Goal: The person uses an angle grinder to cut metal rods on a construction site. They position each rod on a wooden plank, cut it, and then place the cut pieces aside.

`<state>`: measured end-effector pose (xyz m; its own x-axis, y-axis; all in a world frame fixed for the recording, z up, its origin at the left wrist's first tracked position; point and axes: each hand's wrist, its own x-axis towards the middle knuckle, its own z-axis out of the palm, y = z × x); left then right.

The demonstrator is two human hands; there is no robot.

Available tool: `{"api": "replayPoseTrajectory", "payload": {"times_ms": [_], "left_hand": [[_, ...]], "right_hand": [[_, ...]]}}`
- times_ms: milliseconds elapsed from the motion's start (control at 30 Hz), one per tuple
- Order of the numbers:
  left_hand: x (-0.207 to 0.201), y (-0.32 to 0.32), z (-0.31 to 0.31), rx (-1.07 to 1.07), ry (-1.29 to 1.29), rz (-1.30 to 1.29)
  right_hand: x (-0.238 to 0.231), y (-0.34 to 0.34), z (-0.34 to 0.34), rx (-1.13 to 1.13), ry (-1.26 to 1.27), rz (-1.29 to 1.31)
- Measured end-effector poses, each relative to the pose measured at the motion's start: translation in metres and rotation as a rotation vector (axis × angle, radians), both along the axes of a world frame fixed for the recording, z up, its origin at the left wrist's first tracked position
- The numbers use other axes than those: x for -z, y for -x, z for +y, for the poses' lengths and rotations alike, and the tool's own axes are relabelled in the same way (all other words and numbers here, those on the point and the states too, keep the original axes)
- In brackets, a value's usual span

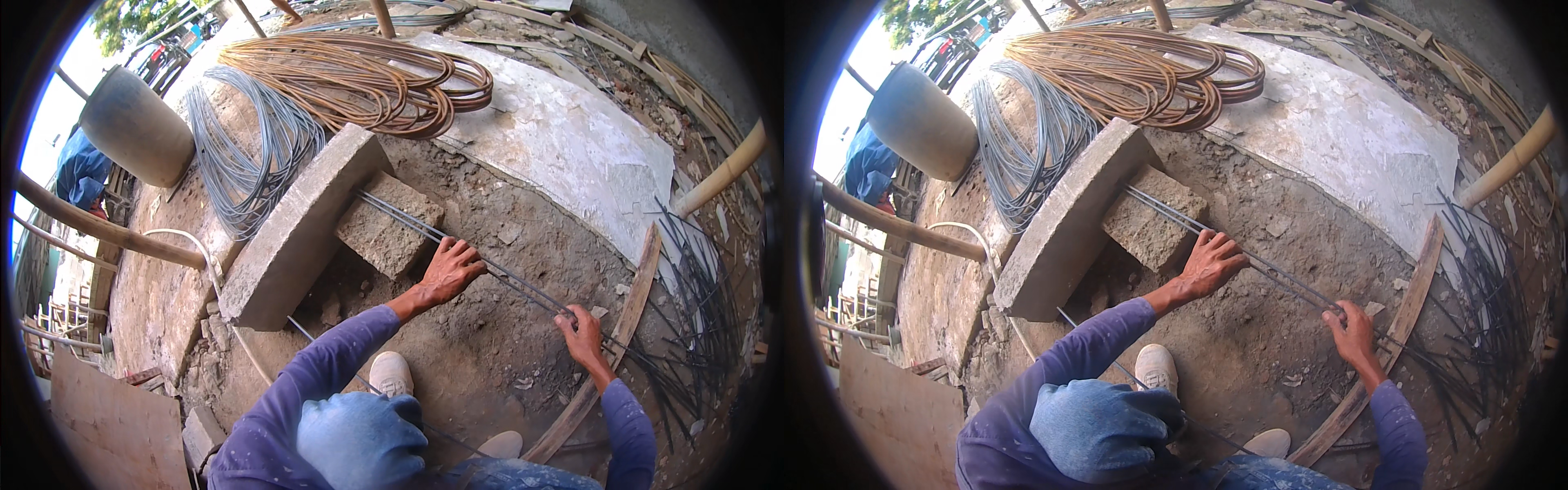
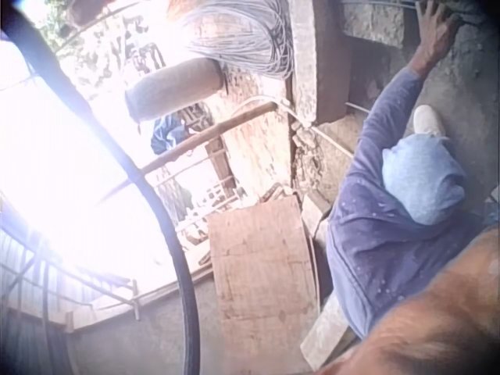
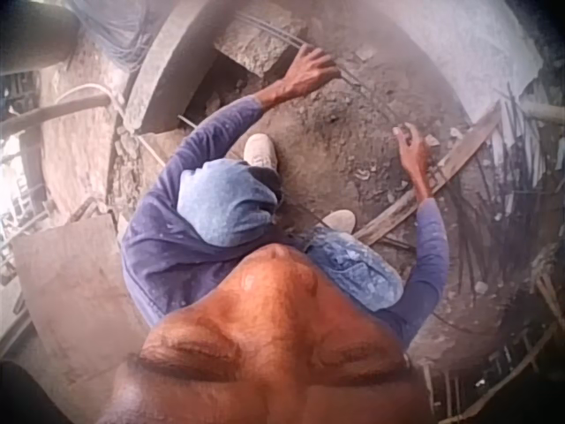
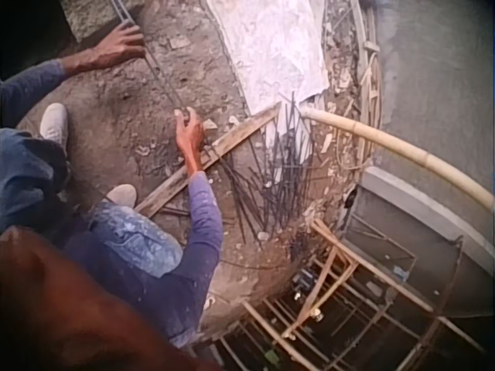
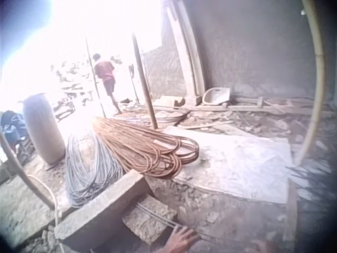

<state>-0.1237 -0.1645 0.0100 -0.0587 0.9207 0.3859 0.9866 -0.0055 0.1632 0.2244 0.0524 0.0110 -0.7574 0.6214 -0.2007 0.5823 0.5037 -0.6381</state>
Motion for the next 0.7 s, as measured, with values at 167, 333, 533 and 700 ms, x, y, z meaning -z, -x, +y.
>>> {"api": "replayPoseTrajectory", "payload": {"times_ms": [167, 333, 533, 700], "left_hand": [[0.000, 0.002, 0.003, 0.008, -0.030, 0.055], [0.001, 0.001, 0.004, 0.007, -0.057, 0.033], [-0.009, 0.003, 0.008, 0.014, -0.008, -0.012], [-0.020, 0.001, 0.027, 0.194, -0.005, -0.165]], "right_hand": [[0.002, 0.002, -0.002, -0.021, -0.042, 0.034], [0.002, 0.003, -0.004, -0.037, -0.124, -0.015], [0.009, 0.005, -0.005, -0.034, -0.173, -0.065], [0.013, 0.009, -0.007, -0.028, -0.253, -0.073]]}}
